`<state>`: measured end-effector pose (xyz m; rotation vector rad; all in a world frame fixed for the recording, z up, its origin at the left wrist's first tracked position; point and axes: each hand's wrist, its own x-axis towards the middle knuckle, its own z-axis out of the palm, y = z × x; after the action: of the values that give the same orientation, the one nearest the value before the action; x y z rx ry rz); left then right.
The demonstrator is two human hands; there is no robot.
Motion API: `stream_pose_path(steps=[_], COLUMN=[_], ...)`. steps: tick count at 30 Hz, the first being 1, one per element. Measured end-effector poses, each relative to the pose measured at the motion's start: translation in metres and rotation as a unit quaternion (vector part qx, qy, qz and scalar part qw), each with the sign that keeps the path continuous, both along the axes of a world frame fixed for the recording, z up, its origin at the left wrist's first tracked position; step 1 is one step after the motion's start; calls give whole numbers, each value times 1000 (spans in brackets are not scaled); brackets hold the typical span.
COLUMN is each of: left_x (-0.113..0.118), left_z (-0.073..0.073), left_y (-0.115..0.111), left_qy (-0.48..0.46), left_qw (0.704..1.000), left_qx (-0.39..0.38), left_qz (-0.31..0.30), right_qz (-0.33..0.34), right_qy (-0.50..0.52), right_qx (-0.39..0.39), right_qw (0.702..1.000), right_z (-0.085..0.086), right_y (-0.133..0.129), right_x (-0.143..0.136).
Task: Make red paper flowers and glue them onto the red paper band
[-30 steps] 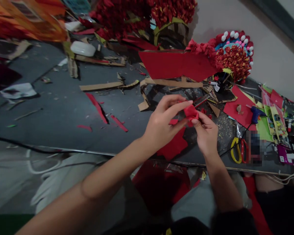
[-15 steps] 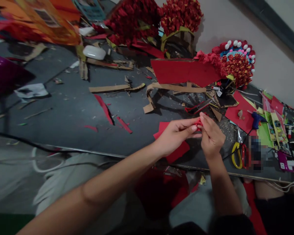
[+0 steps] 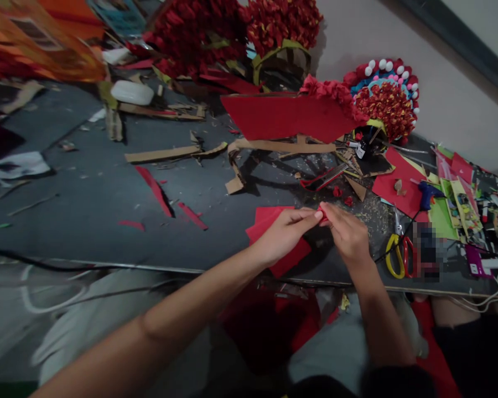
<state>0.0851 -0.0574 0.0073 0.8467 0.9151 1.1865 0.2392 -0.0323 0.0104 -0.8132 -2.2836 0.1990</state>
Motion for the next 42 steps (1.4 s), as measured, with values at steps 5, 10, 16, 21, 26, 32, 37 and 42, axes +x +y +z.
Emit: stream_pose_path(steps=[5, 10, 16, 21, 26, 32, 37, 42], left_x=[6, 4, -11, -9, -1, 1, 7, 13], left_z=[-2, -1, 7, 3, -5, -5, -3, -4], left_y=[-4, -7, 0, 1, -1, 0, -4, -8], left_qy=[-139, -188, -95, -63, -32, -45, -139, -229], left_qw=[983, 969, 989, 996, 998, 998, 981, 958], left_qx=[-89, -91, -70, -51, -55, -39, -126, -146], left_qz=[-78, -130, -94, -41, 2, -32, -55, -90], right_qz=[-23, 2, -27, 18, -1, -42, -67, -63], right_qy=[142, 196, 40, -41, -93, -97, -4, 112], right_qx=[-5, -23, -33, -53, -51, -5, -30, -53], right_qw=[990, 980, 998, 998, 994, 994, 997, 990], right_z=[-4, 6, 14, 20, 14, 4, 2, 8], right_y=[-6, -15, -11, -11, -9, -8, -9, -12], right_x=[-7, -19, -15, -12, -11, -7, -14, -23])
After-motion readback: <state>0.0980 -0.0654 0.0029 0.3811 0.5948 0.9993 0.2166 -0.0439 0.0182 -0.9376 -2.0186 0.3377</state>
